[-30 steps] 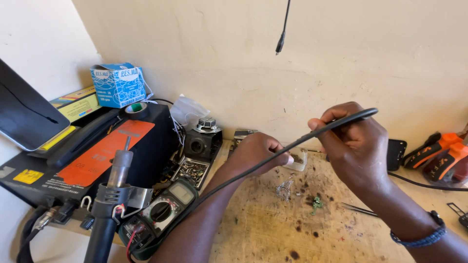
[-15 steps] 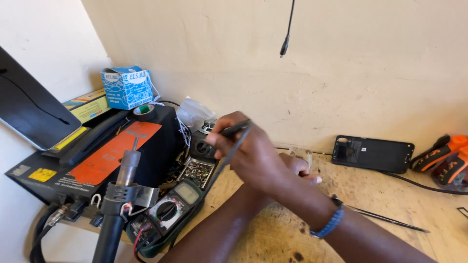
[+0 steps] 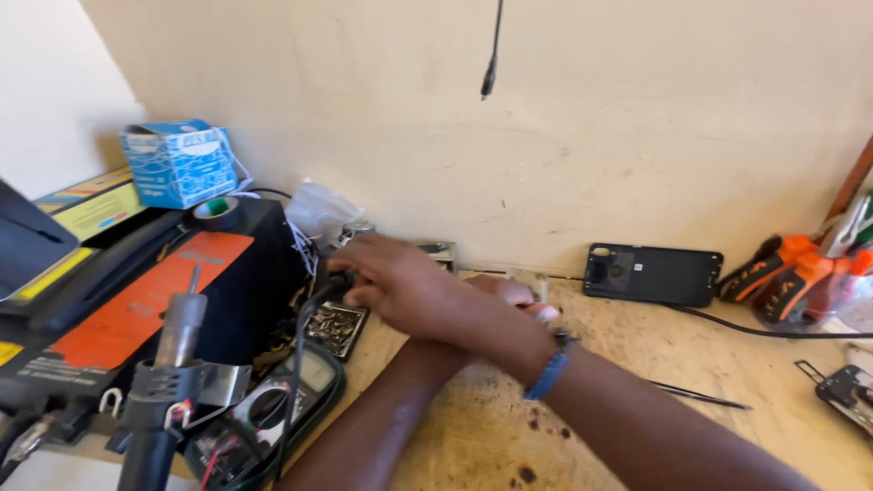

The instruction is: Inspecting and soldering a small circuit board at a repair bench

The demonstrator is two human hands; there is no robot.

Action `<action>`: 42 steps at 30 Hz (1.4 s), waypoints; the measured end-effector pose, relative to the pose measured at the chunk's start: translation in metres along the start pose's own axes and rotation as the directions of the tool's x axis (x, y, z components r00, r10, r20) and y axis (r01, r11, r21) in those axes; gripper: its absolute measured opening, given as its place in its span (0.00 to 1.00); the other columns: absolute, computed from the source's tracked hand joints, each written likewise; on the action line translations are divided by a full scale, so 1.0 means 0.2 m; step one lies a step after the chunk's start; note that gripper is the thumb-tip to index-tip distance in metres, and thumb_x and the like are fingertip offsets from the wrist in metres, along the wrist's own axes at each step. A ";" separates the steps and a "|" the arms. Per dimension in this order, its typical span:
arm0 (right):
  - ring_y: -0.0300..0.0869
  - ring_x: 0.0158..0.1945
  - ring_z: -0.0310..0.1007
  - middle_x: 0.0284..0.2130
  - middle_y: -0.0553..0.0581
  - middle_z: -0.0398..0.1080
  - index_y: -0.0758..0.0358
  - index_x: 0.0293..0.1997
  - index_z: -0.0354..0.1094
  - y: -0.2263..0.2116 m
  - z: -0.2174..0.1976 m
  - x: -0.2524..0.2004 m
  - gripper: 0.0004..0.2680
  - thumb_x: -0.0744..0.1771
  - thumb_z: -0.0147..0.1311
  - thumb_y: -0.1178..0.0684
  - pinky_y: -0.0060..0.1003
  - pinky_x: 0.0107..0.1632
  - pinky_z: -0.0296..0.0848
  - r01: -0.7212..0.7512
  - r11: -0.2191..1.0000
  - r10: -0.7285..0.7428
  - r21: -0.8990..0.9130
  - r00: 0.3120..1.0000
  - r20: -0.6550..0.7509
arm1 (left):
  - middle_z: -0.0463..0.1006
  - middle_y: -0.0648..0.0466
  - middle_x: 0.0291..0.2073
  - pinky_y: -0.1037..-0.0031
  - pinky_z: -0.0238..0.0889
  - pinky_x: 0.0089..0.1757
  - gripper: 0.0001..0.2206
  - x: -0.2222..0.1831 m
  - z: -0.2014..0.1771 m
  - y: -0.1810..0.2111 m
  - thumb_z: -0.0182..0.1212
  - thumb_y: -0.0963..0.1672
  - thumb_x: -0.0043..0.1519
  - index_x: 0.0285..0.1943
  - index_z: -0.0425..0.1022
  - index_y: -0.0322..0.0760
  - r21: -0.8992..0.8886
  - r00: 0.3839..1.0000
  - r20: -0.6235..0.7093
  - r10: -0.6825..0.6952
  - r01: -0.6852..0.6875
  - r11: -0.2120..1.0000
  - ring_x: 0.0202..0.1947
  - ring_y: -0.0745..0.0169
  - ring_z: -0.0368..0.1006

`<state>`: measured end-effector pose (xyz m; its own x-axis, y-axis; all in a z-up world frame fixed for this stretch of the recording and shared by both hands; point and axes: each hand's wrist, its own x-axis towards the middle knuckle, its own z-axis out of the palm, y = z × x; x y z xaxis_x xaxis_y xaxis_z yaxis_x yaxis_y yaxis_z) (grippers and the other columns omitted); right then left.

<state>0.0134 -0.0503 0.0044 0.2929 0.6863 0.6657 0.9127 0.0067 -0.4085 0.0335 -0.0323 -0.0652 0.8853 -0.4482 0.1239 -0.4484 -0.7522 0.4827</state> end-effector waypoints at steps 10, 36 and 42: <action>0.47 0.31 0.79 0.26 0.56 0.78 0.57 0.36 0.82 -0.18 -0.74 -0.60 0.03 0.64 0.63 0.59 0.43 0.39 0.80 -0.576 0.787 0.559 -0.223 0.818 -0.139 | 0.83 0.46 0.30 0.54 0.72 0.41 0.18 -0.18 -0.24 0.16 0.56 0.55 0.68 0.40 0.84 0.45 -0.036 0.986 -0.165 -0.024 0.018 0.999 0.41 0.39 0.82; 0.45 0.23 0.74 0.21 0.63 0.71 0.74 0.35 0.80 -0.14 -0.75 -0.78 0.05 0.66 0.62 0.61 0.36 0.25 0.74 -0.788 0.533 0.841 0.310 0.454 -0.294 | 0.84 0.41 0.37 0.63 0.74 0.43 0.14 -0.27 -0.28 0.36 0.63 0.49 0.69 0.49 0.85 0.34 -0.280 0.990 -0.061 0.126 -0.138 0.950 0.36 0.47 0.83; 0.44 0.22 0.75 0.22 0.68 0.74 0.78 0.36 0.79 -0.16 -0.72 -0.76 0.04 0.65 0.62 0.64 0.35 0.24 0.75 -0.745 0.544 0.837 0.385 0.453 -0.306 | 0.82 0.53 0.48 0.62 0.67 0.51 0.17 -0.28 -0.22 0.40 0.69 0.56 0.57 0.50 0.87 0.53 0.117 0.967 0.100 0.233 -0.244 0.963 0.53 0.48 0.79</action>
<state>-0.0194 -0.2591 0.0068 0.9841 0.0943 0.1508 0.1688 -0.2278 -0.9590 -0.0471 -0.0456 0.0043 0.7396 -0.6571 0.1454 -0.6620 -0.6714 0.3331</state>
